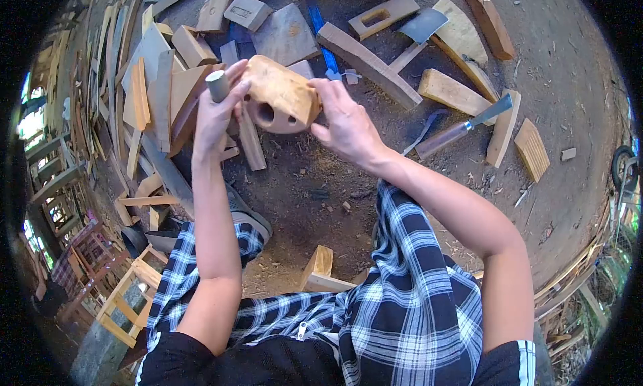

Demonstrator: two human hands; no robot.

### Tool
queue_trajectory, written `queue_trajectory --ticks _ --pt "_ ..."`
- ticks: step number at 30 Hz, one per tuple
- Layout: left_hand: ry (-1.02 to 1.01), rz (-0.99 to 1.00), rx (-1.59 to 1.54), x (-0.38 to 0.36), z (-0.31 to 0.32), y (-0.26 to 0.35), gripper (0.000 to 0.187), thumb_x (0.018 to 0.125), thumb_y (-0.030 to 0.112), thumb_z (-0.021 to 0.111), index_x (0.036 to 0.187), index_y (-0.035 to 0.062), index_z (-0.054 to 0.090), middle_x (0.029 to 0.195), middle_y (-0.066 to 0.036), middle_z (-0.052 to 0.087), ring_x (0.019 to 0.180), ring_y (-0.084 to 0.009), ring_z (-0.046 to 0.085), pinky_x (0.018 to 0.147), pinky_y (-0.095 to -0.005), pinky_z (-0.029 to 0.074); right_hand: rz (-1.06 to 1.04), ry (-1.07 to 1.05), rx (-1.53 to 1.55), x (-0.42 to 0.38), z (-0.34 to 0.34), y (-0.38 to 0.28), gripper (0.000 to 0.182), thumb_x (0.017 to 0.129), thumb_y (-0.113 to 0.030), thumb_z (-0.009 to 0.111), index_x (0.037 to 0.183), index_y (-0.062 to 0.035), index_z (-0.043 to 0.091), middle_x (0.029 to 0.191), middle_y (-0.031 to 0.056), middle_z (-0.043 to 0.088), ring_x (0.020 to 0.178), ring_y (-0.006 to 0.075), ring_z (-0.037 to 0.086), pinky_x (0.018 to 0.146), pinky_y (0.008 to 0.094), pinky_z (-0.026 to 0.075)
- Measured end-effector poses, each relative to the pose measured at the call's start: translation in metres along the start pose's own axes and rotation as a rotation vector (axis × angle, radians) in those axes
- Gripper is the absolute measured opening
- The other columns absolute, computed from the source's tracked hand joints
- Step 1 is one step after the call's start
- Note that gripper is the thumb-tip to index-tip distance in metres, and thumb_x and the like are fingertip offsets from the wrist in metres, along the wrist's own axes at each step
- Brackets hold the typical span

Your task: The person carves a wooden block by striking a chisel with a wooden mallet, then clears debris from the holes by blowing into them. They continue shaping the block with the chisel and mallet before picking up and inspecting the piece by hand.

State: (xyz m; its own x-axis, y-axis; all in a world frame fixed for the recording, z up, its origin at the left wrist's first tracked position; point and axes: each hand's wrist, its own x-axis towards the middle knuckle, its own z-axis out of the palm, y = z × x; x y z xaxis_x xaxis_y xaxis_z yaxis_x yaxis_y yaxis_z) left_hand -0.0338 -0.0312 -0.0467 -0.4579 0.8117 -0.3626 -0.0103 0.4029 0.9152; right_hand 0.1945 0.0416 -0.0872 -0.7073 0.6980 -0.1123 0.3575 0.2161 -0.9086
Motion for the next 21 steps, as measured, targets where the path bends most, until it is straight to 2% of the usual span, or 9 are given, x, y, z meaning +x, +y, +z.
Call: queue_trajectory --ticks 2,3,8,12,14,15,18,20,21 --pt "-0.011 -0.044 -0.104 -0.005 0.008 -0.005 0.054 0.09 0.02 0.072 0.137 -0.0004 0.054 0.104 -0.002 0.064 0.06 -0.0003 0.045 0.053 -0.016 0.04 -0.01 -0.144 -0.17 -0.002 0.002 -0.006 0.059 0.082 -0.011 0.068 0.133 -0.0095 0.04 0.118 0.0209 0.052 0.103 0.042 0.063 0.088 0.0453 0.056" --pt "-0.028 -0.041 -0.104 -0.006 0.009 -0.008 0.056 0.09 0.021 0.072 0.139 0.0002 0.052 0.107 -0.004 0.064 0.06 -0.0006 0.047 0.053 -0.0155 0.041 0.004 -0.116 -0.115 -0.002 0.007 -0.001 0.059 0.084 -0.012 0.066 0.137 -0.0116 0.038 0.118 0.0204 0.05 0.101 0.0413 0.063 0.088 0.0452 0.055" --pt "-0.002 -0.08 -0.029 -0.008 0.013 0.003 0.057 0.091 0.022 0.071 0.139 -0.0007 0.051 0.111 -0.006 0.065 0.061 -0.001 0.049 0.054 -0.017 0.044 0.046 -0.134 -0.008 0.004 0.01 0.002 0.055 0.089 -0.013 0.063 0.138 -0.0107 0.039 0.118 0.0204 0.051 0.106 0.0381 0.061 0.093 0.0443 0.053" --pt "0.059 0.046 -0.045 -0.001 0.006 0.014 0.053 0.089 0.019 0.073 0.135 -0.0013 0.054 0.11 -0.01 0.07 0.057 -0.0011 0.05 0.05 -0.0167 0.044 0.016 -0.168 0.064 0.006 0.02 0.0 0.06 0.091 -0.014 0.062 0.144 -0.0092 0.035 0.12 0.0215 0.051 0.112 0.0379 0.058 0.099 0.0429 0.049" --pt "0.145 0.093 -0.103 0.001 0.004 0.021 0.051 0.09 0.018 0.072 0.135 -0.0016 0.055 0.115 -0.011 0.069 0.058 0.0 0.049 0.052 -0.016 0.044 -0.148 -0.18 -0.029 0.011 0.017 -0.001 0.061 0.091 -0.015 0.063 0.146 -0.0104 0.036 0.124 0.0211 0.052 0.111 0.0384 0.058 0.1 0.0446 0.048" --pt "0.161 0.13 -0.145 -0.002 0.003 0.027 0.044 0.093 0.016 0.069 0.131 -0.0017 0.057 0.115 -0.013 0.069 0.058 0.0002 0.049 0.051 -0.0163 0.044 -0.106 -0.19 -0.101 0.013 0.007 0.0 0.058 0.091 -0.015 0.063 0.144 -0.009 0.041 0.125 0.0195 0.054 0.112 0.0386 0.057 0.102 0.0443 0.047" --pt "0.193 0.236 -0.246 -0.017 -0.003 0.058 0.038 0.095 0.015 0.066 0.128 -0.0011 0.059 0.115 -0.015 0.069 0.057 0.0002 0.05 0.05 -0.0164 0.043 -0.228 0.222 -0.709 0.019 -0.034 0.014 0.063 0.082 -0.021 0.072 0.139 -0.0087 0.046 0.123 0.0147 0.057 0.112 0.0322 0.057 0.095 0.0418 0.046" --pt "0.204 0.31 -0.321 -0.03 -0.012 0.071 0.034 0.096 0.015 0.065 0.126 -0.0006 0.059 0.114 -0.017 0.068 0.057 -0.0018 0.052 0.051 -0.0172 0.045 -0.124 0.317 -0.888 0.01 -0.051 0.055 0.073 0.076 -0.024 0.077 0.14 -0.0097 0.045 0.122 0.012 0.057 0.111 0.029 0.056 0.092 0.041 0.045" --pt "0.165 0.358 -0.396 -0.035 -0.018 0.074 0.04 0.095 0.024 0.066 0.128 0.0038 0.057 0.118 -0.017 0.067 0.061 -0.0041 0.052 0.059 -0.0207 0.047 0.148 0.05 -0.948 0.009 -0.063 0.053 0.083 0.072 -0.027 0.08 0.144 -0.0091 0.041 0.123 0.0104 0.056 0.115 0.0283 0.053 0.093 0.0415 0.044"
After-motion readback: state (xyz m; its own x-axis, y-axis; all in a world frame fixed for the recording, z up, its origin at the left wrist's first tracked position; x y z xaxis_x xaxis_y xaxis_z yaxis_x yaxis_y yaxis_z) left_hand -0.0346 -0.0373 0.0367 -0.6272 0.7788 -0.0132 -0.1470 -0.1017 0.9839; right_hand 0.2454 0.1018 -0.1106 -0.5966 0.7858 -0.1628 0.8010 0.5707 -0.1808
